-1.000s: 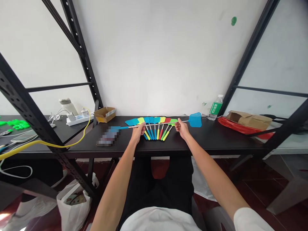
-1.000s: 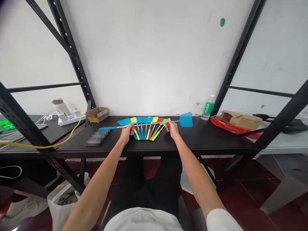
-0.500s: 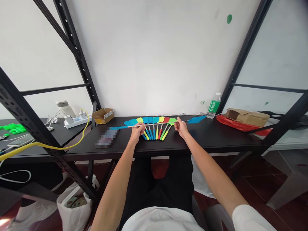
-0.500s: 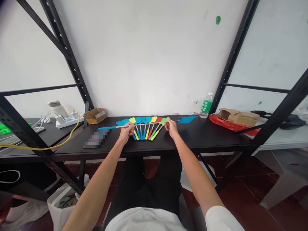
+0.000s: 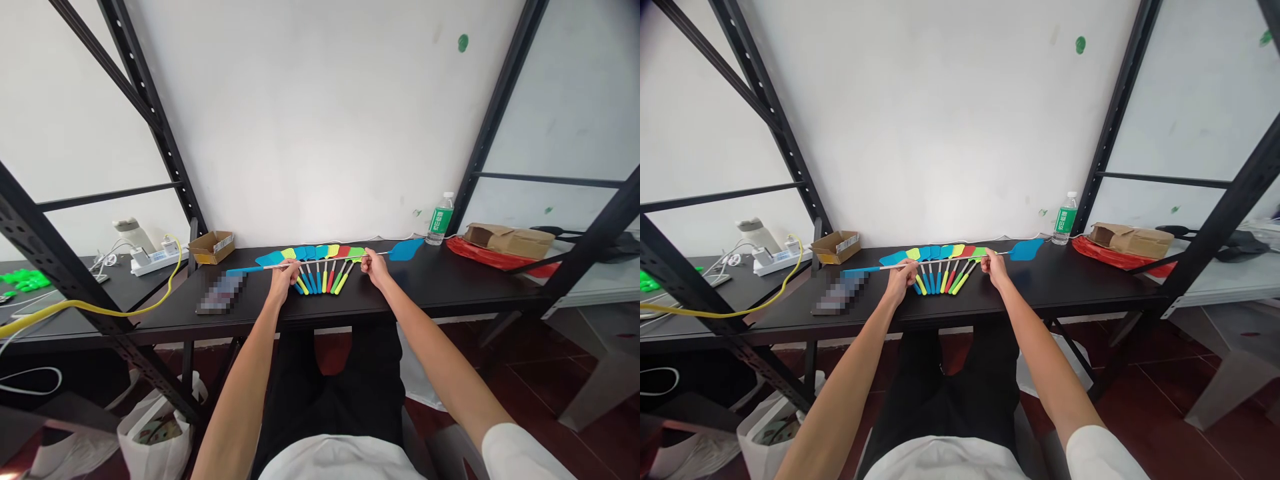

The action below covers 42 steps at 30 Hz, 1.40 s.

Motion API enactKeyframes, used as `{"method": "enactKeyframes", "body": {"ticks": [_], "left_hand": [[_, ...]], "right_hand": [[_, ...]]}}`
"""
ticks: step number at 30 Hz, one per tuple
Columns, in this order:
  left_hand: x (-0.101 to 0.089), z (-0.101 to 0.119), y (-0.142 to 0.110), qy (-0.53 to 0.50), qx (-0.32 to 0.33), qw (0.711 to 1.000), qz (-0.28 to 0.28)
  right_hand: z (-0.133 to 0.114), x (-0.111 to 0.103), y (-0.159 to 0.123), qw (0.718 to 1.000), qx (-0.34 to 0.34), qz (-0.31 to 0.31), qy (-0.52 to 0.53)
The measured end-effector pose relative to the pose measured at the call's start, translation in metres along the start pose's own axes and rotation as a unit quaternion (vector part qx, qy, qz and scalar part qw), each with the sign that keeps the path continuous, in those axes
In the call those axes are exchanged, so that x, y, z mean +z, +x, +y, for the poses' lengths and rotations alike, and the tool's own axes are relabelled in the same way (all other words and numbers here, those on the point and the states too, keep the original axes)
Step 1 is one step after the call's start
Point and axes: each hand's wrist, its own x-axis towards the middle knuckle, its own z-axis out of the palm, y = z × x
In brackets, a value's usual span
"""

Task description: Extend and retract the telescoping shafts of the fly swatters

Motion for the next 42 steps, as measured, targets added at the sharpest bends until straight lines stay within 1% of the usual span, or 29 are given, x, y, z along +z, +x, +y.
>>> {"method": "enactKeyframes", "body": {"ticks": [8,12,17,22,29,42], "left_hand": [[-0.001,-0.004,0.002,0.019,-0.018,1.0,0.015],[-0.002,-0.003,0.001,0.049,-0.027,0.998,0.003],[-0.001,-0.002,-0.001,0.094,-0.007,0.995,-0.015],[0.0,-0.004,0.0,0.056,-0.015,0.998,0.001],[-0.002,-0.008,0.003,0.035,-0.02,0.999,0.021],[-0.006,-0.01,0.005,0.023,-0.033,0.999,0.026]], "right_hand": [[0.002,-0.002,0.001,1.0,-0.003,-0.019,-0.018],[0.003,-0.002,-0.001,0.999,-0.005,-0.033,-0.036],[0.003,-0.002,-0.001,0.998,-0.012,-0.032,-0.05],[0.002,-0.001,-0.001,0.999,-0.002,-0.028,-0.03],[0.003,0.001,0.0,1.0,-0.008,-0.009,-0.012],[0.001,-0.001,0.005,0.999,-0.016,0.044,0.003]]}}
